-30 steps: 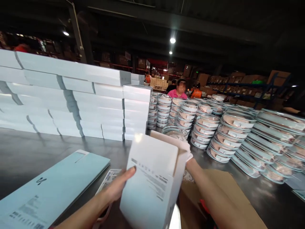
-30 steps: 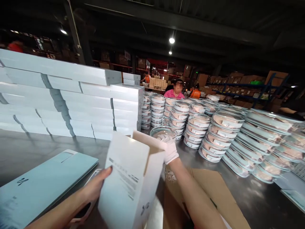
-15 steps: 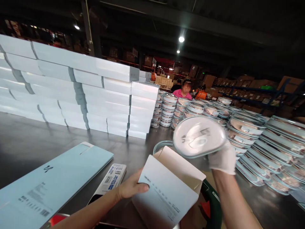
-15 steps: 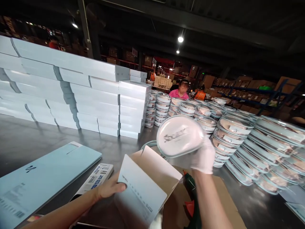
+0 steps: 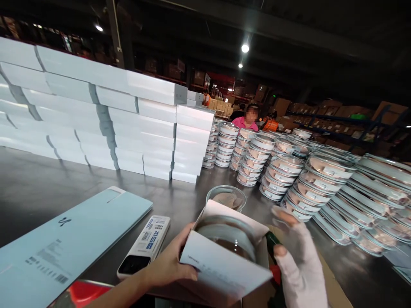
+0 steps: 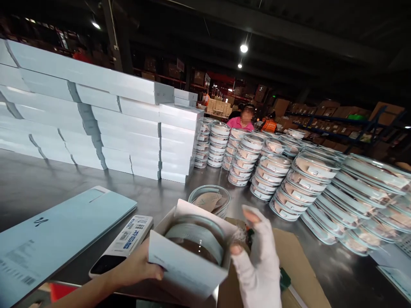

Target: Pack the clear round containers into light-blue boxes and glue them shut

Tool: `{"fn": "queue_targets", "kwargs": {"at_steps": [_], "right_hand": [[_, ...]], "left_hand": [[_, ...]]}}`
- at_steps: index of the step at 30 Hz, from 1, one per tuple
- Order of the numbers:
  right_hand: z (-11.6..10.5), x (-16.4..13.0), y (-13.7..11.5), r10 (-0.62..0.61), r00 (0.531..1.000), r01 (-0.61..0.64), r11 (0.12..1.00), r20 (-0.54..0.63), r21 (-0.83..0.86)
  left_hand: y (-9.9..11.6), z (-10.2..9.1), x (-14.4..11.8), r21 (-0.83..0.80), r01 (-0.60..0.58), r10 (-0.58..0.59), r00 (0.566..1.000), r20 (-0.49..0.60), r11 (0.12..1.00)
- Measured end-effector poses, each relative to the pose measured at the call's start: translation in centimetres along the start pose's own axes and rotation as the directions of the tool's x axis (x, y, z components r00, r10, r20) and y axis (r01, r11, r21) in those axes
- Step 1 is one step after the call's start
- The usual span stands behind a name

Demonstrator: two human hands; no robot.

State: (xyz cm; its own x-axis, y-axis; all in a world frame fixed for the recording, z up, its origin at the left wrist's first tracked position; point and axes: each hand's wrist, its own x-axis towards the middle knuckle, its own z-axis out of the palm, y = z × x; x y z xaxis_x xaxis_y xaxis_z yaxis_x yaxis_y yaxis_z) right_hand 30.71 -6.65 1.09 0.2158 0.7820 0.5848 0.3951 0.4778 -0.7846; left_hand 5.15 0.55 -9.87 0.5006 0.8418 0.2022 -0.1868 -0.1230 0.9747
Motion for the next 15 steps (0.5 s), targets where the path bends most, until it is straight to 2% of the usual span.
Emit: {"fn": "queue_targets", "kwargs": {"at_steps": [2, 3, 5, 6, 8, 10, 12, 14, 15], "right_hand": [[1.4, -2.6, 1.3, 0.002, 0.998, 0.007, 0.992, -0.069, 0.128], [2.0, -3.7, 2.1, 0.017, 0.999, -0.008, 0.984, -0.050, 0.177], [3.2, -5.6, 3.6, 0.050, 0.997, -0.060, 0.983, 0.062, 0.176], [3.7, -6.4, 4.2, 0.069, 0.992, -0.083, 0.987, 0.108, 0.138], [4.6, -7.6, 4.9, 0.104, 0.988, -0.111, 0.992, 0.116, 0.061], [5.5, -8.3, 4.9, 0.152, 0.986, -0.152, 0.988, 0.065, 0.004], [6.3, -8.4, 4.5, 0.187, 0.982, -0.186, 0.982, 0.020, -0.026], [6.7, -8.0, 4.0, 0.146, 0.989, -0.146, 0.989, 0.002, -0.018], [6.6, -7.7, 3.9, 0.112, 0.994, -0.112, 0.994, 0.003, -0.005]], "left_hand": [[-0.6, -0.1, -0.8, 0.005, 0.014, -0.014, 0.999, -0.033, 1.000], [-0.9, -0.1, -1.2, 0.009, -0.014, 0.014, 0.998, -0.055, 1.000], [-1.1, -0.2, -1.8, 0.048, -0.163, 0.167, 0.982, -0.089, 0.985], [-1.0, -0.1, -2.0, 0.092, -0.261, 0.269, 0.959, -0.090, 0.961], [-0.7, 0.4, -2.4, 0.203, -0.372, 0.395, 0.915, -0.084, 0.905], [-0.2, 1.2, -2.5, 0.291, -0.313, 0.364, 0.920, -0.142, 0.904], [0.3, 2.1, -2.5, 0.290, -0.219, 0.303, 0.910, -0.283, 0.931], [0.9, 2.8, -2.3, 0.246, -0.179, 0.269, 0.873, -0.406, 0.953], [1.2, 2.9, -2.2, 0.239, -0.158, 0.250, 0.869, -0.427, 0.958]]}}
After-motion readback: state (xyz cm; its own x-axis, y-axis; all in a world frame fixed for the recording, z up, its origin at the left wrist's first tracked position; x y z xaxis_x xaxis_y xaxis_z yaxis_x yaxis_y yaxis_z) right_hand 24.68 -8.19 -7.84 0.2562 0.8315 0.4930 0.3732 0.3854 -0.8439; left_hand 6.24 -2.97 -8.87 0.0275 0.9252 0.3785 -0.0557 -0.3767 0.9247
